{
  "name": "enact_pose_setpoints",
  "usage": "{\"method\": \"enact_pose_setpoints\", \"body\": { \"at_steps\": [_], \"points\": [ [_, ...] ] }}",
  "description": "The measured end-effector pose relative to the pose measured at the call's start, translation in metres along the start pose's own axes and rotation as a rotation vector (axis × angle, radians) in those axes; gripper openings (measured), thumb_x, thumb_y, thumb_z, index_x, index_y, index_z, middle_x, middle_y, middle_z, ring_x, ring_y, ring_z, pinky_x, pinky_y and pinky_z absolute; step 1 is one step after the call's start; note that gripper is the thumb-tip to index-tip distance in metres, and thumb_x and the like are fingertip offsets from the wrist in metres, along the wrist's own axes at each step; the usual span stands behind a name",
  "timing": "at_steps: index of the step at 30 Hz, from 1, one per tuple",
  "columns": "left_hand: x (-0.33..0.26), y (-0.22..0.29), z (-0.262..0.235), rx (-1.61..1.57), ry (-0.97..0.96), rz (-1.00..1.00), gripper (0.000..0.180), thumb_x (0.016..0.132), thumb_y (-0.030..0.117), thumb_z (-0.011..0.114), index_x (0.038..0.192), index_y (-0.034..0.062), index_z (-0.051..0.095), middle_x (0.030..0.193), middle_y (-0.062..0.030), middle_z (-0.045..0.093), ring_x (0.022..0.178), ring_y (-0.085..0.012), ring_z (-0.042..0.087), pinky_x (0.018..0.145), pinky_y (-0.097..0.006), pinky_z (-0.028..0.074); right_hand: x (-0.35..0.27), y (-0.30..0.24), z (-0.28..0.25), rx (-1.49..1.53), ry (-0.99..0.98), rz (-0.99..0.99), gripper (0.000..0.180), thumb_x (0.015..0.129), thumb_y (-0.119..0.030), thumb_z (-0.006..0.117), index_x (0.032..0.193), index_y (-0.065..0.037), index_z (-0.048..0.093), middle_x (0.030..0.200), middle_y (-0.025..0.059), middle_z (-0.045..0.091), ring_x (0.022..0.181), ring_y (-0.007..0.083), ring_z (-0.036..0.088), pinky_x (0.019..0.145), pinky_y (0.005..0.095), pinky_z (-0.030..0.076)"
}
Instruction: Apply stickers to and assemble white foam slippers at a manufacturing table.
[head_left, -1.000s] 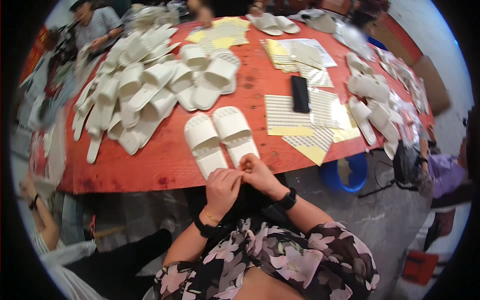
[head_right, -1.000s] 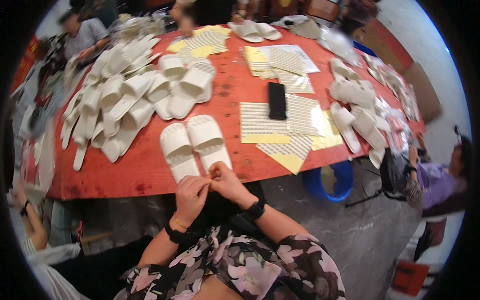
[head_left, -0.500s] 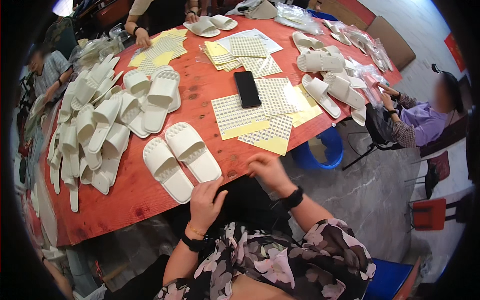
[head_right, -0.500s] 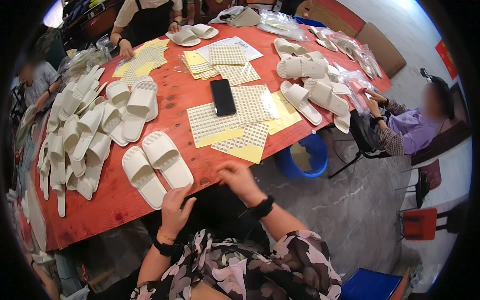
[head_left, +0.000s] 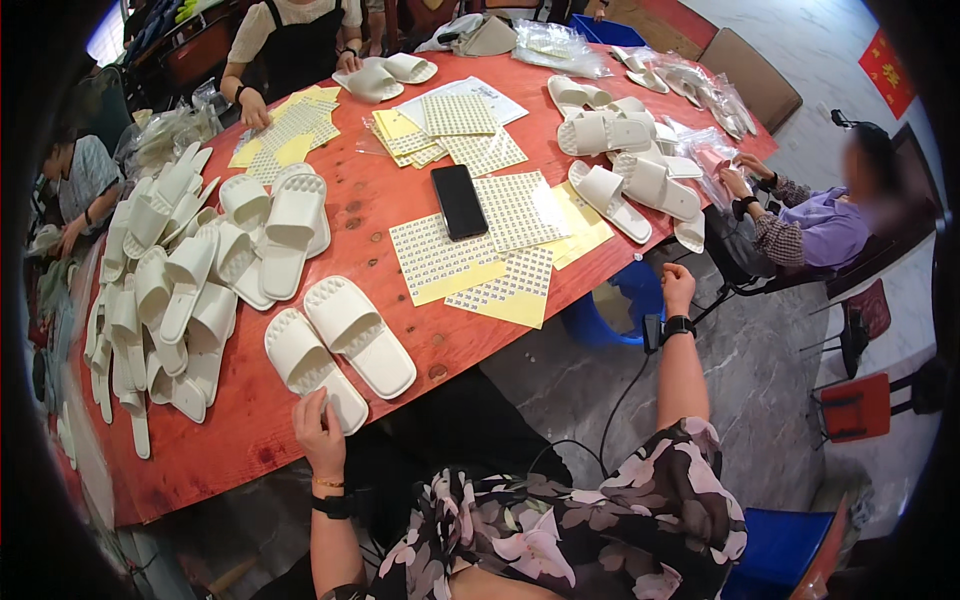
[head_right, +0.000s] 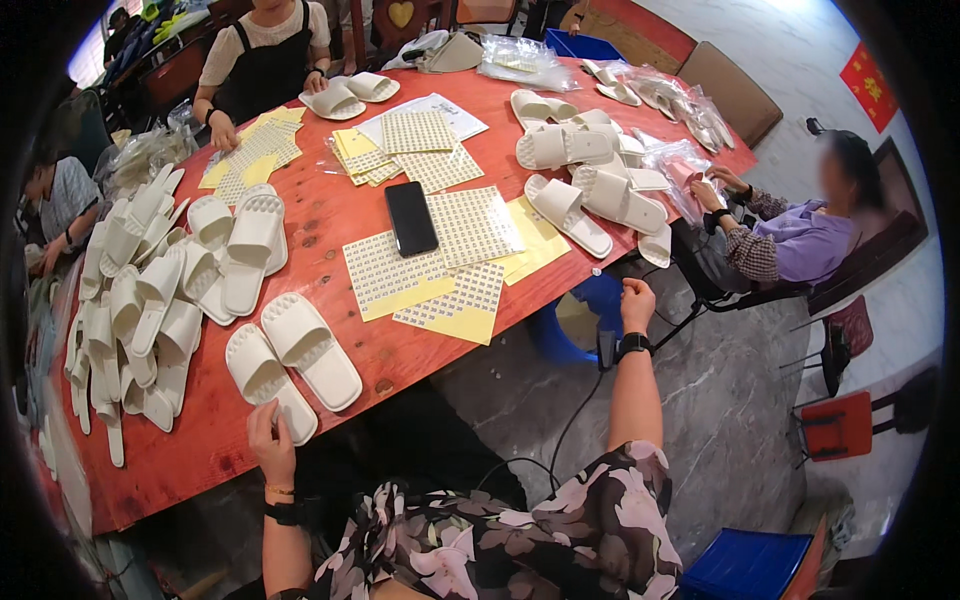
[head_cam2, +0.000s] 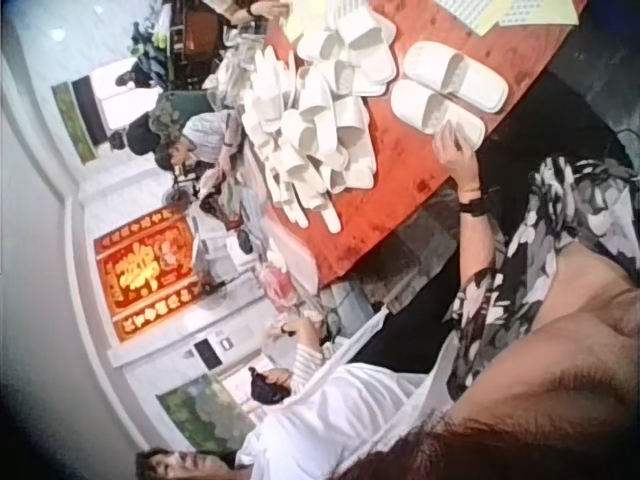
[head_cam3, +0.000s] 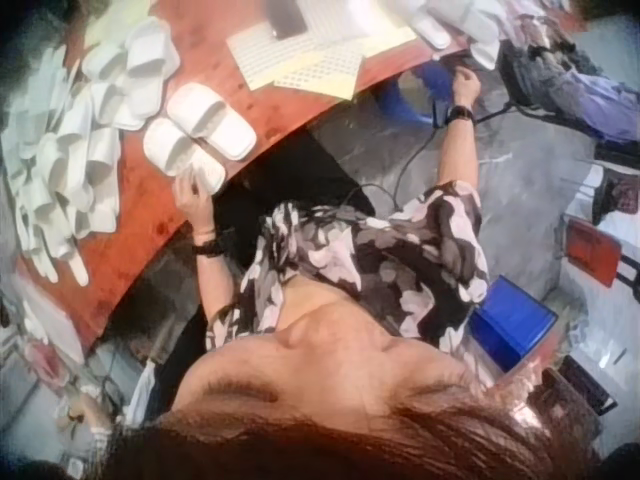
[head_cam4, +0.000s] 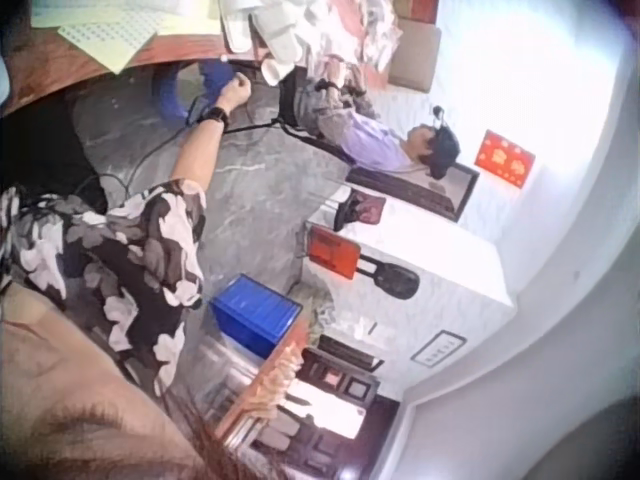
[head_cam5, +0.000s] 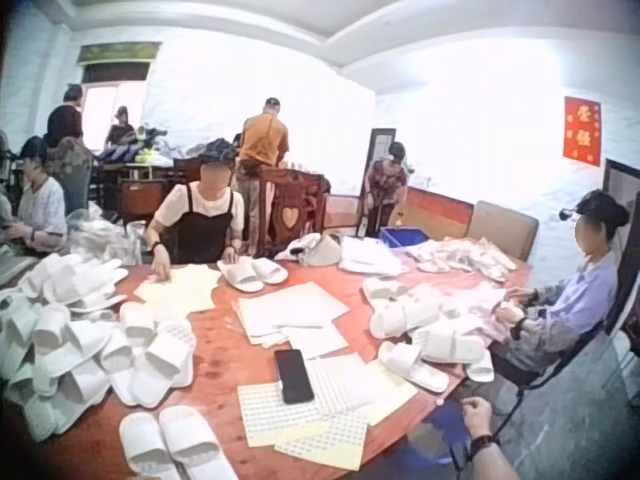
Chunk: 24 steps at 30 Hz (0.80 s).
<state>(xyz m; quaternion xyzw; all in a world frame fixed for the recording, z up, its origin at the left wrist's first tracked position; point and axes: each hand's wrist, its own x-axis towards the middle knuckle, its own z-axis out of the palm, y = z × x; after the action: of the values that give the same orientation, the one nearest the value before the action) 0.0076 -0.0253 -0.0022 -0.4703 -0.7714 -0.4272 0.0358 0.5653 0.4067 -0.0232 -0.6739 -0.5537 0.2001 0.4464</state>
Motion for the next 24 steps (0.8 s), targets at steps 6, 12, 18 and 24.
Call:
{"method": "enact_pose_setpoints", "body": {
  "at_steps": [6,12,18,24],
  "points": [
    [-0.017,-0.025,-0.021,0.135,0.07,0.015,0.021,0.085,0.003,0.063,0.106,0.0026,0.067,0.105,-0.0151,0.065,0.1,-0.0351,0.06,0.089,-0.047,0.047,-0.006,-0.022,0.064,0.064,-0.146,0.064,0.027,0.088,-0.024,0.068,0.099,-0.001,0.074,0.073,0.0042,0.068,0.064,0.0114,0.059,0.06,0.0294,0.049],
    [-0.018,-0.008,0.001,0.086,0.068,0.025,0.023,0.083,0.007,0.065,0.105,0.0058,0.068,0.102,-0.0124,0.063,0.097,-0.0335,0.06,0.085,-0.043,0.049,0.019,0.029,0.058,-0.152,-0.048,-0.219,0.026,0.078,-0.02,0.074,0.086,0.004,0.068,0.073,0.0103,0.068,0.066,0.0179,0.06,0.066,0.0349,0.051],
    [-0.013,0.001,-0.008,0.057,0.144,-0.013,0.017,0.084,0.007,0.067,0.1,0.0052,0.069,0.098,-0.0098,0.065,0.092,-0.0296,0.062,0.083,-0.04,0.051,0.059,0.069,0.087,-0.044,-0.05,-0.18,0.019,0.084,-0.009,0.071,0.076,-0.001,0.056,0.069,0.0027,0.058,0.057,0.0118,0.051,0.05,0.0299,0.043],
    [-0.004,0.005,0.0,0.117,0.115,0.01,0.019,0.084,0.007,0.067,0.103,0.0058,0.07,0.099,-0.0086,0.065,0.091,-0.0286,0.062,0.082,-0.038,0.051,0.059,0.132,0.086,0.425,-0.178,0.356,0.017,0.089,-0.015,0.066,0.093,0.001,0.065,0.077,0.0033,0.063,0.062,0.0158,0.056,0.053,0.0292,0.045]
  ]
}}
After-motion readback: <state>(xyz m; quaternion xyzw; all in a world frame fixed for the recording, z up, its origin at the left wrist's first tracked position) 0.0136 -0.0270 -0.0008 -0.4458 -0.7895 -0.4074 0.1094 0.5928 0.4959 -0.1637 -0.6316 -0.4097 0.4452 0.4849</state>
